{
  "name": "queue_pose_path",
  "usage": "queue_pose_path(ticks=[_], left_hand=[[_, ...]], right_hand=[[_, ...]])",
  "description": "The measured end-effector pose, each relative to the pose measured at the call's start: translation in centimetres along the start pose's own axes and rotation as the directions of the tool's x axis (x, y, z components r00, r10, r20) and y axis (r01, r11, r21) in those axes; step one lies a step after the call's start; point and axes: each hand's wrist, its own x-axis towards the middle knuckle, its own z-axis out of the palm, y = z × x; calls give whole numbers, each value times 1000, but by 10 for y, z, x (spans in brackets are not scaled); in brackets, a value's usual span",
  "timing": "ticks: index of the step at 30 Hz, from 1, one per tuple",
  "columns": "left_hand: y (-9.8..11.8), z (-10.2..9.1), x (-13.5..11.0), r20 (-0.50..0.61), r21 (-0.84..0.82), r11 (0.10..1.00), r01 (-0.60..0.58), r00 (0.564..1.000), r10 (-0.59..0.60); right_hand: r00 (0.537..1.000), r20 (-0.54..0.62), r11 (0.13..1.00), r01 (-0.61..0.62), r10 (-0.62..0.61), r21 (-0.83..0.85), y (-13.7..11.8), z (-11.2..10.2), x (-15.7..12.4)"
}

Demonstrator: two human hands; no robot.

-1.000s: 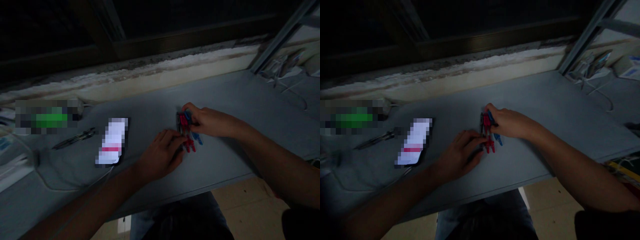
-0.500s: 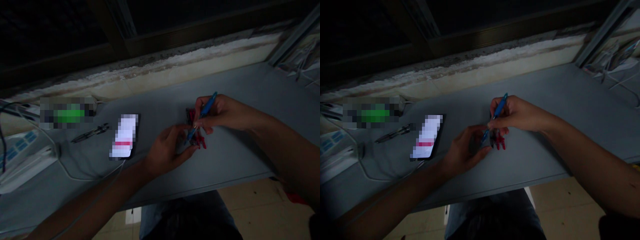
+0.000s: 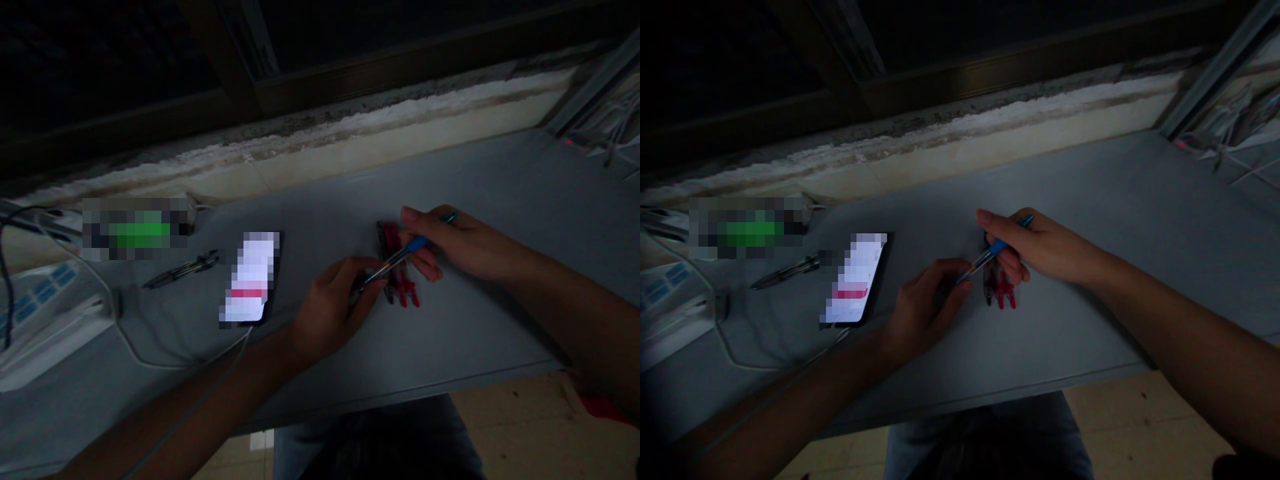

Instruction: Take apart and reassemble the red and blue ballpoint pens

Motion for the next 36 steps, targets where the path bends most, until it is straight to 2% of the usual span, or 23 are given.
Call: queue_pose_path(ticks=[4, 8, 13, 16, 23, 28, 31, 36], left_hand=[[1, -2, 2, 45, -52, 998, 32, 999, -29], [4, -4, 3, 108, -188, 977, 100, 991, -80], [5, -6, 6, 214, -282, 940, 190, 968, -131], [2, -5, 6, 196, -301, 926, 229, 965, -175], [-3, -1, 6, 104, -288, 911, 296, 955, -278], [0, -1, 10, 28, -211, 937, 280, 959, -280], [0, -1, 11, 7, -156, 955, 253, 967, -255], [-3, 0, 11, 0, -144, 954, 264, 964, -266]], right_hand=[[1000, 13, 998, 0, 1, -57, 2, -1, -2], [998, 56, 998, 42, -39, -42, 4, -5, -5], [958, 209, 964, 226, -195, -137, 0, -16, -5], [967, 135, 955, 239, -217, -176, -4, -22, -4], [992, -32, 973, 112, -121, -203, -3, -27, -1], [983, -111, 977, 122, -143, -175, 1, -30, 0], [989, -117, 978, 70, -94, -194, 3, -31, 0], [986, -122, 989, 103, -116, -109, 1, -31, 3]])
